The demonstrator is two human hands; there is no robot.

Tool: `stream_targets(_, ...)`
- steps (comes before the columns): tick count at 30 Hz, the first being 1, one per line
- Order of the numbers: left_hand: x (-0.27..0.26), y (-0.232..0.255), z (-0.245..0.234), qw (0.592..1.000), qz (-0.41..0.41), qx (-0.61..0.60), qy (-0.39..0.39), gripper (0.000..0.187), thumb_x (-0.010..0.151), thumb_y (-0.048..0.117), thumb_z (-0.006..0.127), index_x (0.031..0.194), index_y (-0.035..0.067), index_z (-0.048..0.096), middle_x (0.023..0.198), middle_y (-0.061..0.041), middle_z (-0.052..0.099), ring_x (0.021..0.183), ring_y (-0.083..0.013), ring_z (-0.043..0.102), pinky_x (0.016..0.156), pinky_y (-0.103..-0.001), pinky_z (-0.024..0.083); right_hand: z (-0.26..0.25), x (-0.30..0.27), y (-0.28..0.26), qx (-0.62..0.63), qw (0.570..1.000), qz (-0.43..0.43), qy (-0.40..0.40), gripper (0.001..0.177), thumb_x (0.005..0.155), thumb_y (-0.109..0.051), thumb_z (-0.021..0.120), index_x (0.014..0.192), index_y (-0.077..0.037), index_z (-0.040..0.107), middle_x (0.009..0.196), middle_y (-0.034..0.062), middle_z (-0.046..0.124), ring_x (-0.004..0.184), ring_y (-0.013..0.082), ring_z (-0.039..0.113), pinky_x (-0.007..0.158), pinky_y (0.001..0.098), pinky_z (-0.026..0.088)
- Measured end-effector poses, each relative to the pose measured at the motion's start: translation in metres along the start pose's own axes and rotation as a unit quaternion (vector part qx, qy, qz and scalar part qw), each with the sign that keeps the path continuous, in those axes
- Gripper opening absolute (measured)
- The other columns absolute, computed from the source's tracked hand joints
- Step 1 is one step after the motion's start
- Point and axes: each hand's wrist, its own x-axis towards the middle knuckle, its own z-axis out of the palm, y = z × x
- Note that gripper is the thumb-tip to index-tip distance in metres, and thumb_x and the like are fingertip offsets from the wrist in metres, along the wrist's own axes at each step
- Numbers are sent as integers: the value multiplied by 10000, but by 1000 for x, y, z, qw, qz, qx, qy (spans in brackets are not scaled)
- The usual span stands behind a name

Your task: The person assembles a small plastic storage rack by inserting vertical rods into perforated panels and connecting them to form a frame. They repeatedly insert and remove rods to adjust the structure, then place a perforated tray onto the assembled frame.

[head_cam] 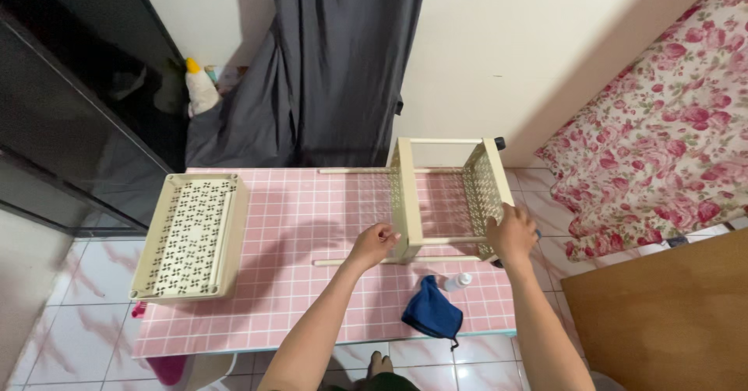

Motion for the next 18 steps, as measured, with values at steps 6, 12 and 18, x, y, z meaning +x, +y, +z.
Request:
stream_targets(6,6,19,31,996,13,-65,-66,470,903,342,763,1233,16,682,1153,-125,756,1041,-228,729,908,-353,570,18,18,62,47,999,19,4,708,840,-438,765,1413,-78,556,1480,235,486,1346,494,417,1119,571,363)
stream_targets(12,-11,31,34,997,7,-47,-66,406,817,139,818,1187,47,680,1093,-111,766,983,-214,729,876,-341,569,39,-4,106,493,866,32,78,735,812,-75,648,1488,4,369,1297,170,563,1159,289,589,985,366,489)
stream_targets(18,-13,17,52,999,20,-23,-9,275,852,114,785,1095,13,707,1014,-142,777,917,-244,756,823,-366,581,63,-20,115,514,856,42,32,621,768,94,608,1371,47,466,1243,198,592,1123,250,599,942,393,511)
